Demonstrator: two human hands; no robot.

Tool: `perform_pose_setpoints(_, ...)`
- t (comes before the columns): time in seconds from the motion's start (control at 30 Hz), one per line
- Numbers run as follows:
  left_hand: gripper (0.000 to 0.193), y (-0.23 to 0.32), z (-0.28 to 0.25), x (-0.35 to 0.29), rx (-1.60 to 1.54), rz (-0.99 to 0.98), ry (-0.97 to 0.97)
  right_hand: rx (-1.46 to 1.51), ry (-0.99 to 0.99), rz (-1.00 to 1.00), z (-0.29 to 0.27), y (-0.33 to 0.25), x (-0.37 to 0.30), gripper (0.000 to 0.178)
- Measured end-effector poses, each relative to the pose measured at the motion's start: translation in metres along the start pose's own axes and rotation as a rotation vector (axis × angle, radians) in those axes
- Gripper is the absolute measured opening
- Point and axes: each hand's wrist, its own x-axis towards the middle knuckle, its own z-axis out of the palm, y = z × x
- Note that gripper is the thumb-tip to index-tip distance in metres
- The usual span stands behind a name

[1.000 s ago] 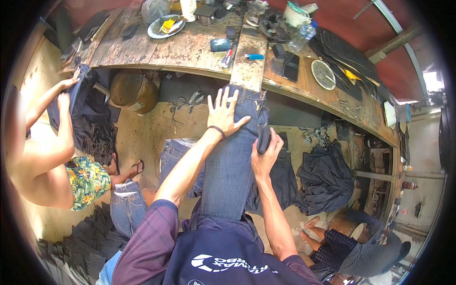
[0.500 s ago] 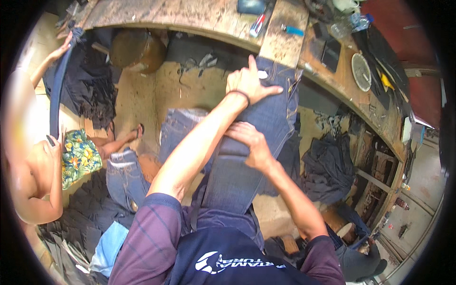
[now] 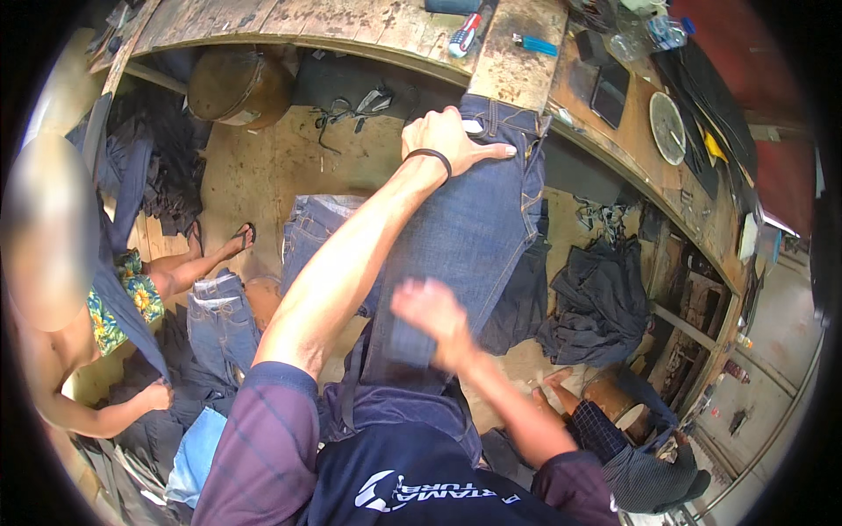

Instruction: The person irons a pair of jeans on a wooden board using a handheld iron. They repeatedly smooth the fabric, flip the jeans, and continue ironing different sections.

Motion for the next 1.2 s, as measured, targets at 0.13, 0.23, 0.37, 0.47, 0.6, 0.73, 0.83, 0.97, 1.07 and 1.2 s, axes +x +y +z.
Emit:
perform_pose_setpoints(0.13, 0.120, 0.000, -0.001, 0.000, -0.005, -0.024, -0.005, 0.393, -0.348, 0.118, 0.010, -0.022, -0.040, 0.056)
perform_pose_setpoints(0.23, 0.121, 0.000, 0.000, 0.000, 0.015, -0.020, 0.033, -0.035, -0.204, -0.114, -0.022, 0.021, 0.001, 0.055)
perform_pose_setpoints(0.37, 0.128, -0.002, 0.002, 0.004, 0.054, -0.013, 0.001, -0.027, 0.094, 0.052, -0.023, 0.021, 0.014, 0.060)
perform_pose_setpoints(0.47, 0.125, -0.003, 0.006, 0.005, 0.041, -0.015, 0.026, 0.239, -0.109, 0.158, 0.009, -0.022, -0.043, 0.069)
perform_pose_setpoints(0.6, 0.119, -0.004, 0.011, 0.004, 0.040, -0.011, 0.129, 0.265, -0.202, 0.057, -0.037, -0.010, -0.001, 0.072)
perform_pose_setpoints(0.73, 0.119, -0.003, 0.010, 0.003, 0.066, -0.004, 0.102, -0.032, 0.135, 0.068, -0.064, 0.011, 0.048, 0.064)
perform_pose_setpoints(0.83, 0.117, -0.002, 0.008, 0.005, 0.065, 0.010, 0.110, 0.197, 0.006, 0.138, -0.012, -0.021, -0.025, 0.073)
perform_pose_setpoints(0.97, 0.120, -0.003, 0.008, 0.007, 0.091, -0.001, 0.114, 0.247, -0.160, 0.089, -0.035, -0.007, -0.019, 0.082)
perform_pose_setpoints(1.07, 0.124, -0.002, 0.010, 0.008, 0.138, -0.023, 0.109, 0.127, 0.072, 0.114, -0.052, 0.011, -0.003, 0.071)
perform_pose_setpoints(1.2, 0.125, 0.000, 0.011, 0.006, 0.125, 0.002, 0.095, 0.357, -0.214, 0.237, -0.020, -0.023, -0.050, 0.079)
